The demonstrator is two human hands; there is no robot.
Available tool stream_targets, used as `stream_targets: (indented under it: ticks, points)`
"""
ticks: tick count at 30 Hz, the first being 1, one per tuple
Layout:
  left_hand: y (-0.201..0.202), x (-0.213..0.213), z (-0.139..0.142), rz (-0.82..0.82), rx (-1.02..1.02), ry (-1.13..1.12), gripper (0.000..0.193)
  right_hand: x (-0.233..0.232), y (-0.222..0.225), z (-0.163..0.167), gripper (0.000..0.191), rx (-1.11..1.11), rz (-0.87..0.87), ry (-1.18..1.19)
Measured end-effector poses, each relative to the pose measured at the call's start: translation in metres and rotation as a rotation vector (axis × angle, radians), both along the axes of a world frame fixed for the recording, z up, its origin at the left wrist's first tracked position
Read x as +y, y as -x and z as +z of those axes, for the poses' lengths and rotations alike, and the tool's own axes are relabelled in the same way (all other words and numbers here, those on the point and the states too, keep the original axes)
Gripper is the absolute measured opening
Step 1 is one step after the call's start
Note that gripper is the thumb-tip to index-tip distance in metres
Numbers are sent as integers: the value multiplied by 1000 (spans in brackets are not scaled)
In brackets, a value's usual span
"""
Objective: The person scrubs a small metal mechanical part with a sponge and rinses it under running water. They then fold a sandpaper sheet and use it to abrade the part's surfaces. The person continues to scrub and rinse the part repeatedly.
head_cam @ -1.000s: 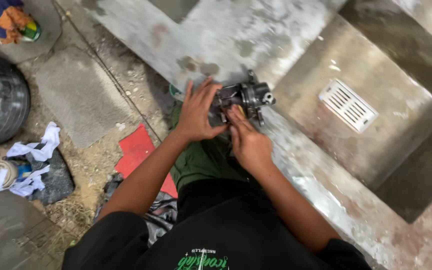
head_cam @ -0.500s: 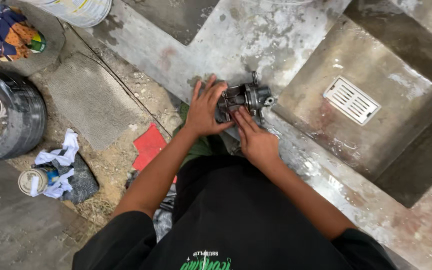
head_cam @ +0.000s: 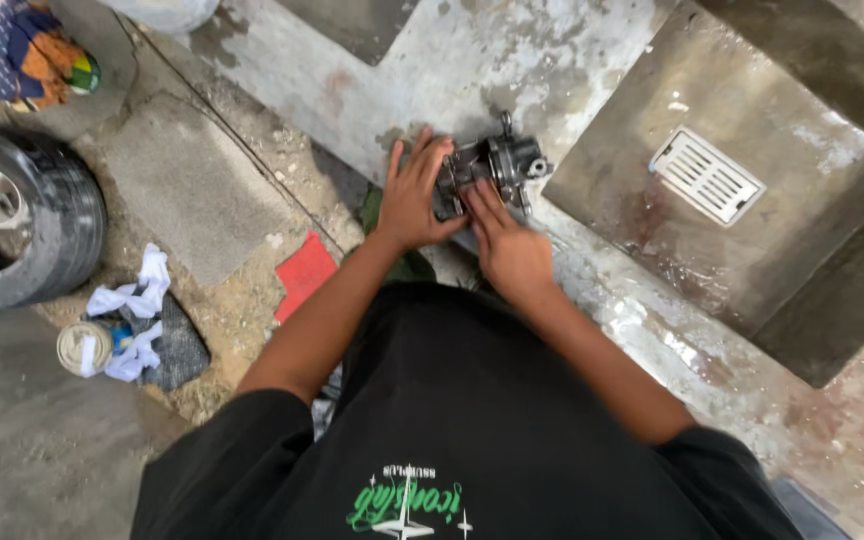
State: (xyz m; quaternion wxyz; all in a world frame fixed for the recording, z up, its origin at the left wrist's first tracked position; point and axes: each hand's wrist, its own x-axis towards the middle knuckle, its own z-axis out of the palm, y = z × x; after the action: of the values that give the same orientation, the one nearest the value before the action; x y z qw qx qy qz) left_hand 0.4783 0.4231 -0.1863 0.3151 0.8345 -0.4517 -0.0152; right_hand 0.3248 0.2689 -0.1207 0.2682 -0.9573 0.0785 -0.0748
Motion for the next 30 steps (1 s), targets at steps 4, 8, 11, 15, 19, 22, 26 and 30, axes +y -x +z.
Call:
stream_targets:
  ticks: [4, 8, 11, 15, 19, 22, 26, 30]
  points:
    - [1, 3, -4, 6, -14, 3, 99, 4, 5, -3, 43, 104, -50, 42]
    - [2, 5, -2, 5, 12, -43, 102, 10, 11, -5, 44, 78, -56, 24]
    - [-1, 5, -1, -28, -45, 31, 108, 10, 4, -6, 48, 12, -66, -2]
    - [-1, 10, -4, 0, 39, -37, 103, 17, -4, -4, 42, 48, -68, 7]
    - [1, 10, 0, 8, -7, 48, 100, 18, 6, 4, 51, 229, -96, -19]
    - [-3, 11, 9, 0, -35, 58, 96, 20, -3, 6, 45, 136, -100, -15]
    - [-40, 30, 16, 79, -95, -13, 95, 37, -72, -9, 42, -20, -51, 46]
    - [-107, 85, 3, 127, -97, -40, 97, 80, -135, -26, 44, 79, 9, 58]
